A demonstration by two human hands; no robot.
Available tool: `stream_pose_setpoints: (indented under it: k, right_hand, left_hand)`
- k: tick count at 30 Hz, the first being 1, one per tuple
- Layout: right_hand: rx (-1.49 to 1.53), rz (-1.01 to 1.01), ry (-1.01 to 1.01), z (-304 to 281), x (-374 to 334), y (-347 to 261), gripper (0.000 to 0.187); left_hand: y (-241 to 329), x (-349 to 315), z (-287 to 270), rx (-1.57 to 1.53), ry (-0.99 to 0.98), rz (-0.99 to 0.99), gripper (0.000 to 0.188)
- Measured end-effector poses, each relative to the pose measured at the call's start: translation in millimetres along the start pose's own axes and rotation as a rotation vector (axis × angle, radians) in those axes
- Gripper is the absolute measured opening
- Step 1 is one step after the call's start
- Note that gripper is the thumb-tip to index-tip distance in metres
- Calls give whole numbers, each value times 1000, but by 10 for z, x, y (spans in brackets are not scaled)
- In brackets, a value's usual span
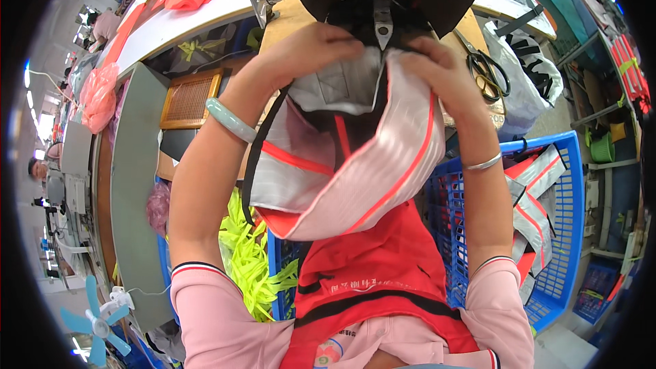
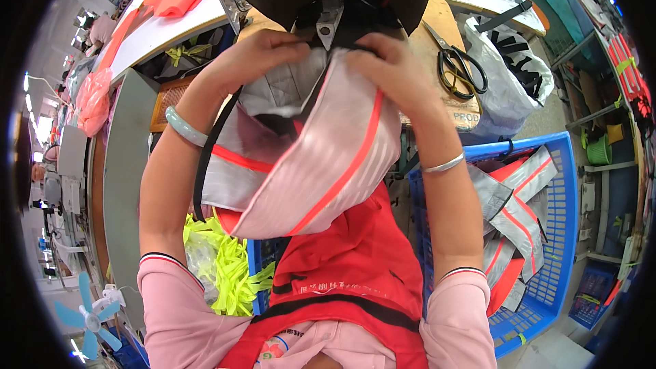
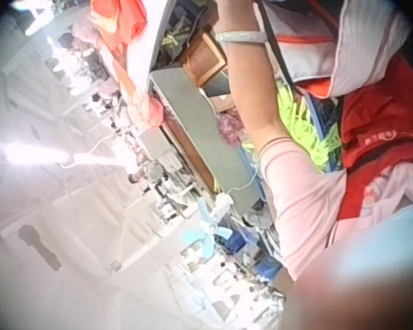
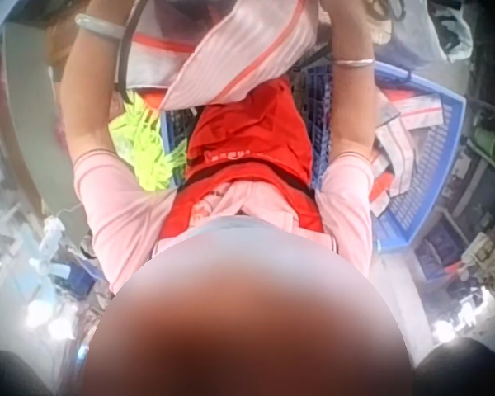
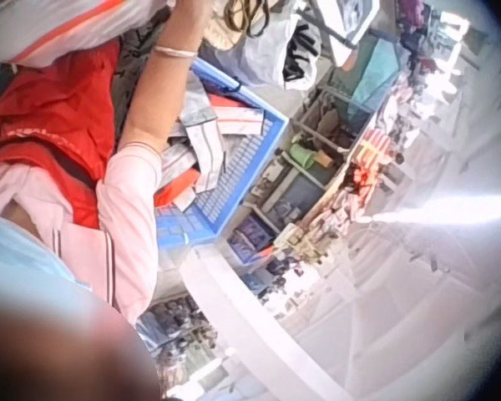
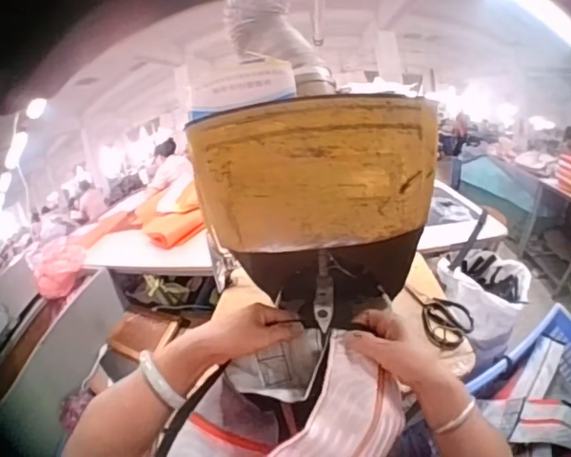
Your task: Assembling and attaching reflective components to safety vests using a specialized press machine.
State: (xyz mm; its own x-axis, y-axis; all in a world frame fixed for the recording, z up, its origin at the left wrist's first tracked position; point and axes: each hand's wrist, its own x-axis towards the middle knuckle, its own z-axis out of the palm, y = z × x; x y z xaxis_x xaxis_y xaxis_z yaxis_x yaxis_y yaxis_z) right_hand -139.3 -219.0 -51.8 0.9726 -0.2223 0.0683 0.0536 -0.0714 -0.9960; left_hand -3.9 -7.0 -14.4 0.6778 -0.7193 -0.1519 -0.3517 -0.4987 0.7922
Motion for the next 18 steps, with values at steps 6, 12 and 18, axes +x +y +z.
stream_pose_setpoints:
  k: [6,12,18]
  right_hand:
    - [-180,144,-154,-140,-288,-75,28]
    - [-604,-468,-363,194,-1033,-130,32]
    - [-1266,-672,-420,816,-1250,0,32]
  left_hand:
    - [-45,-249,20,2,-95,-12,37]
    - [-3,-510,564,15,-318,112,36]
    - [137,-321,1109,75,-694,171,29]
